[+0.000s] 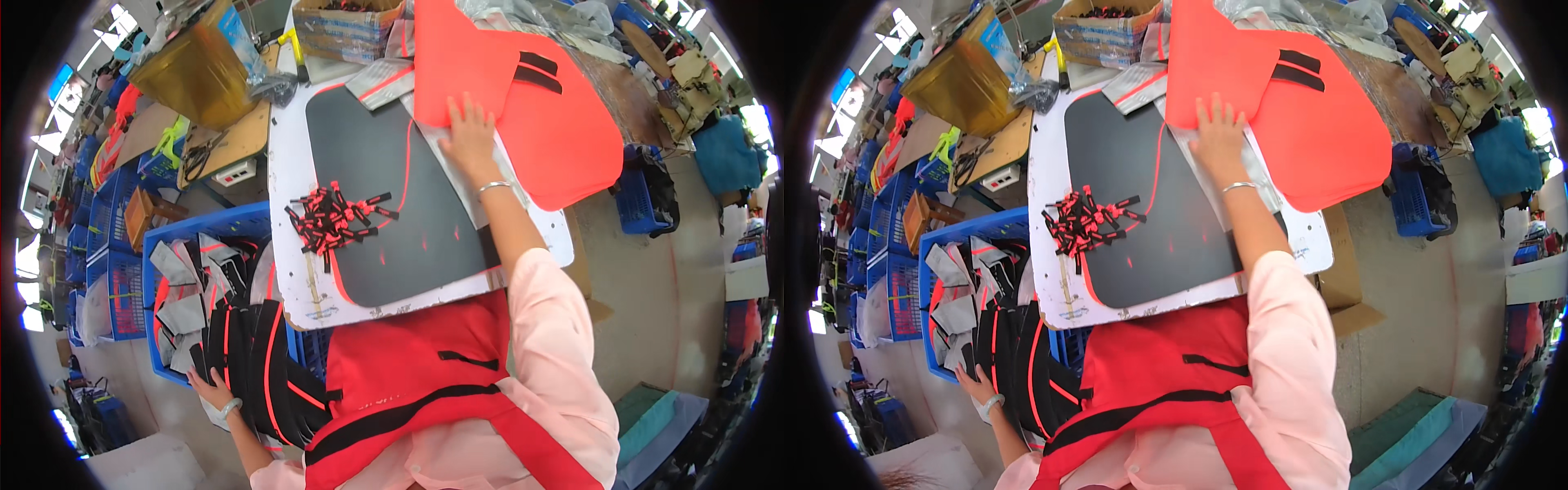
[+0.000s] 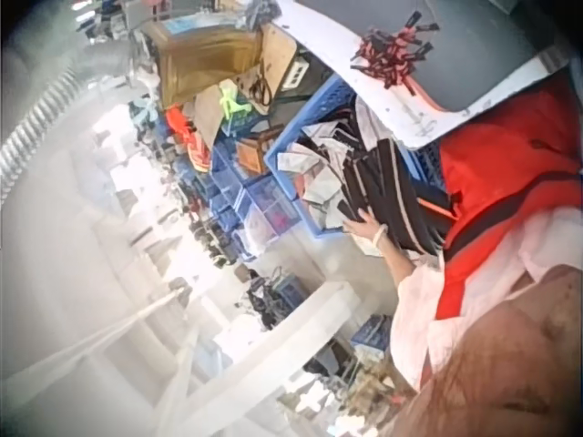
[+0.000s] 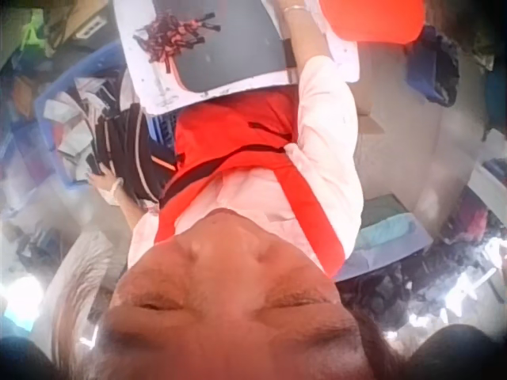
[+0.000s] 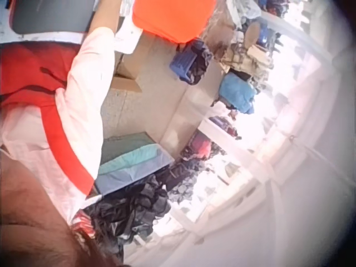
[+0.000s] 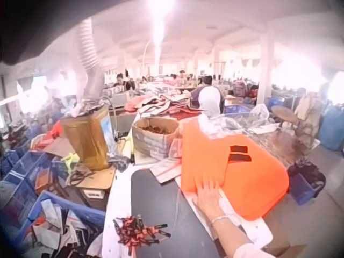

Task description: The person attaches small red and black fabric strips to the edges of larger black and red fabric pieces. They pick up a strip, align it with the edge of a fabric piece, and press it into place. The person repeats this process for multiple fabric pieces, handling them one at a time.

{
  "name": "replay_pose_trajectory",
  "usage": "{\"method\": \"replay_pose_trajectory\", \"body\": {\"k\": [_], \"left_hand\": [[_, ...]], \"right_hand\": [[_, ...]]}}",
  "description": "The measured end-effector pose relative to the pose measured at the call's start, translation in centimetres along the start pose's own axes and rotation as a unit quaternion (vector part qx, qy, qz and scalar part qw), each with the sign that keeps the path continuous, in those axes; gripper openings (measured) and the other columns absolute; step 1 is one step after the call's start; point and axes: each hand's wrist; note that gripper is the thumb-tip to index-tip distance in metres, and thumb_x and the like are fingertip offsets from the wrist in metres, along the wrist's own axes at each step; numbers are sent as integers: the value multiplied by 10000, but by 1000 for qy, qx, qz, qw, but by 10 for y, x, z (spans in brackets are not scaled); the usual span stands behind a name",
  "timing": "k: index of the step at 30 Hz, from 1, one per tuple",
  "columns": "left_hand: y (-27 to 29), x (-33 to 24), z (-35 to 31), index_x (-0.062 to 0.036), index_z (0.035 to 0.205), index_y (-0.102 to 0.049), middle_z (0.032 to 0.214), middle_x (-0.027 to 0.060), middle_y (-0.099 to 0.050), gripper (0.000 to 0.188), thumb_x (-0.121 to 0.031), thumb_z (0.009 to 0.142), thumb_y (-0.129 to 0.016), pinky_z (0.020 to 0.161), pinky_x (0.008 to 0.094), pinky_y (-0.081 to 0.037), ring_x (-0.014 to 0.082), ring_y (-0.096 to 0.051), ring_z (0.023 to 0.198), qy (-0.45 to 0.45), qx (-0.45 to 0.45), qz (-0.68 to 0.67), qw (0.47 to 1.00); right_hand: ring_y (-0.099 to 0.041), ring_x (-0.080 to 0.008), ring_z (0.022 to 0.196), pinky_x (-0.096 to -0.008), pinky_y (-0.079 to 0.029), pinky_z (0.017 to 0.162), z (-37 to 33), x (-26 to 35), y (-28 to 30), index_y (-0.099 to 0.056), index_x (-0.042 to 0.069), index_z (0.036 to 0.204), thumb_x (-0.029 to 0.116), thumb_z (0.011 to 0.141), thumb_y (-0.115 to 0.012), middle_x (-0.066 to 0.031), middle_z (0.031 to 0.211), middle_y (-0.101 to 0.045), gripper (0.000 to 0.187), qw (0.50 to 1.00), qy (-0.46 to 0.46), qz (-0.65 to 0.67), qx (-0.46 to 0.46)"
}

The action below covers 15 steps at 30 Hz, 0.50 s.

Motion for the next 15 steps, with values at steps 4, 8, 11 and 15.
{"method": "replay_pose_trajectory", "body": {"k": [4, 8, 11, 15], "left_hand": [[22, -106, 11, -7, 1426, -453, 1510, 234, -380, 541, -178, 940, -619, 1149, 470, -291, 397, -364, 1400, -137, 30, -86, 986], [37, -191, -14, 16, 1393, -485, 1454, 215, -466, 487, -151, 949, -596, 1139, 466, -307, 379, -407, 1379, -180, 77, -212, 958], [45, -261, -36, 26, 1297, -555, 1393, 212, -518, 431, -45, 877, -614, 1123, 477, -325, 411, -444, 1337, -228, 131, -285, 922], [35, -322, -52, 17, 1195, -612, 1348, 217, -542, 350, -19, 848, -641, 1103, 497, -342, 438, -452, 1318, -267, 183, -355, 877]], "right_hand": [[-481, -362, 1252, -569, -362, 1035, 37, -11, -29, -573, 201, 1347, 266, 820, -675, -150, 1414, -478, 541, 999, 30, -34, -17], [-573, -305, 1052, -519, -422, 900, 92, -53, -18, -723, 163, 1089, 213, 869, -570, -121, 1134, -619, 272, 995, 38, -66, -62], [-584, -311, 1049, -512, -439, 911, 126, -98, 3, -700, 126, 1116, 177, 874, -553, -151, 1156, -612, 288, 992, -30, -116, 30], [-594, -344, 1039, -500, -472, 901, 114, -161, -11, -544, 110, 1354, 120, 887, -522, -175, 1221, -572, 468, 994, -43, -101, -2]]}}
Point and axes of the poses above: each hand's wrist, its own z-axis towards the middle knuckle, its own y-axis out of the back of the hand, x = y × z
